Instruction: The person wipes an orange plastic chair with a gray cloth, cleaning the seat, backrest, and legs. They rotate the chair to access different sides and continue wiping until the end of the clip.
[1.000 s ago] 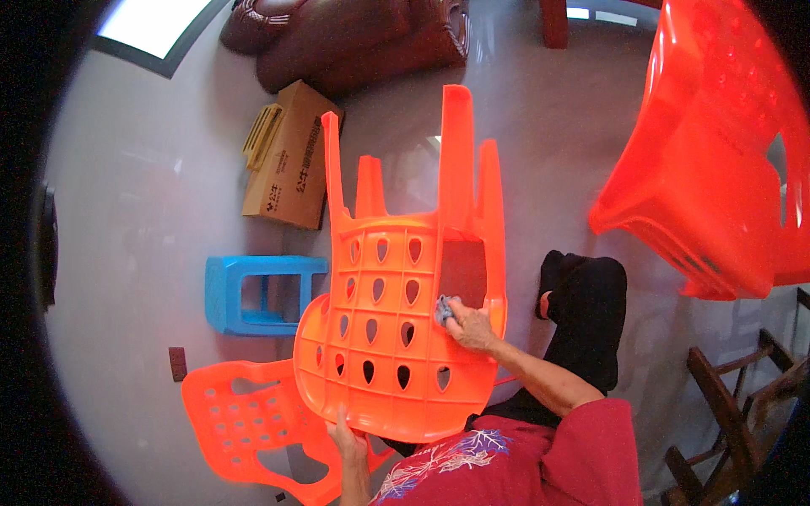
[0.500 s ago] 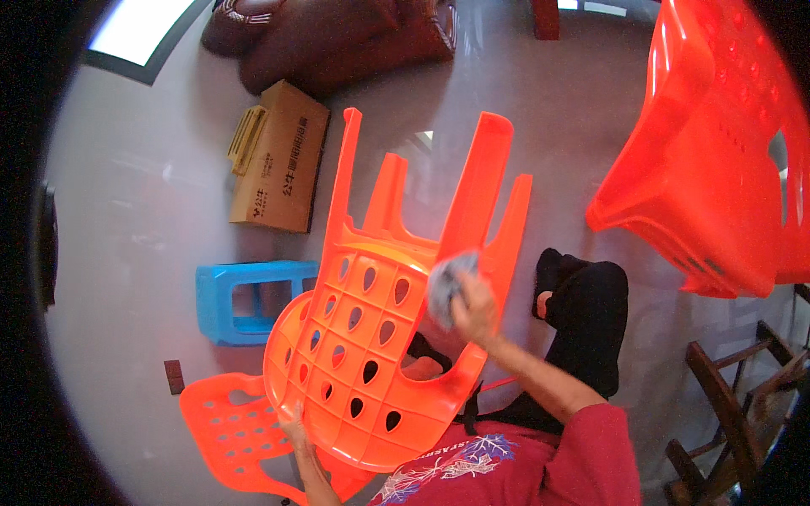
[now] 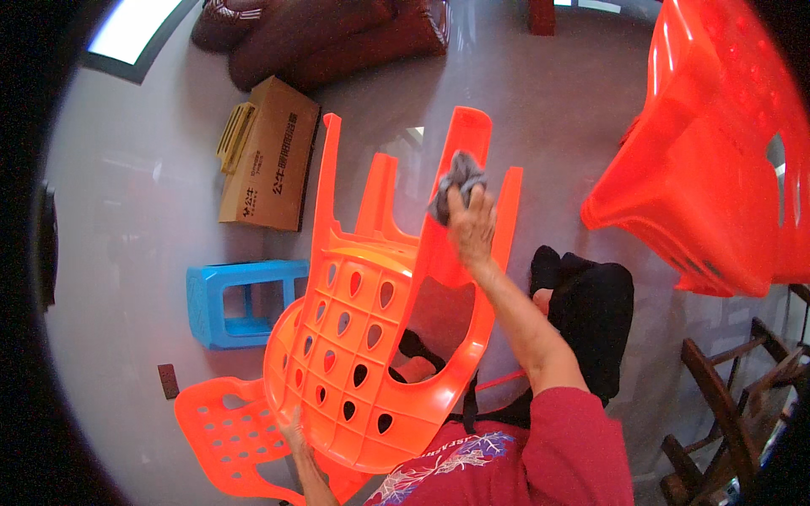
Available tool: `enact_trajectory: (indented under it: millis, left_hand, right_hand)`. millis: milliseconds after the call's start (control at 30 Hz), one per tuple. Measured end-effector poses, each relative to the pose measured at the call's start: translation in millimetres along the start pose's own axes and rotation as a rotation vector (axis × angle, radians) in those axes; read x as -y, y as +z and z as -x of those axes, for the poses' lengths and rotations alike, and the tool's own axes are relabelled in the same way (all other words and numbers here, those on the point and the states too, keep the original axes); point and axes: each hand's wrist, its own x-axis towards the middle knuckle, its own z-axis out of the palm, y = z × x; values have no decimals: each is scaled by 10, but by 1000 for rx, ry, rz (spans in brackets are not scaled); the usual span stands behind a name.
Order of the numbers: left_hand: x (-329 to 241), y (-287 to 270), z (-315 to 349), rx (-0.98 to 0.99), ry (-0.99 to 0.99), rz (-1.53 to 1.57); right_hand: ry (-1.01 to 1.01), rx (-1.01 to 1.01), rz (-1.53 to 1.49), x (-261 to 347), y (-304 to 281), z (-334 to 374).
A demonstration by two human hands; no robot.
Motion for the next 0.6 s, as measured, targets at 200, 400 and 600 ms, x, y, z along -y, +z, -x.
enact_trajectory:
  millis: [200, 400, 600]
  left_hand:
    - [45, -10, -17, 36, 49, 14]
    - [165, -70, -40, 56, 99, 11]
    - [310, -205, -44, 51, 148, 9]
  right_hand:
    - [-13, 227, -249, 393, -414, 1275]
    - [248, 266, -747, 202, -485, 1034]
    - [-349, 102, -262, 520, -810, 29]
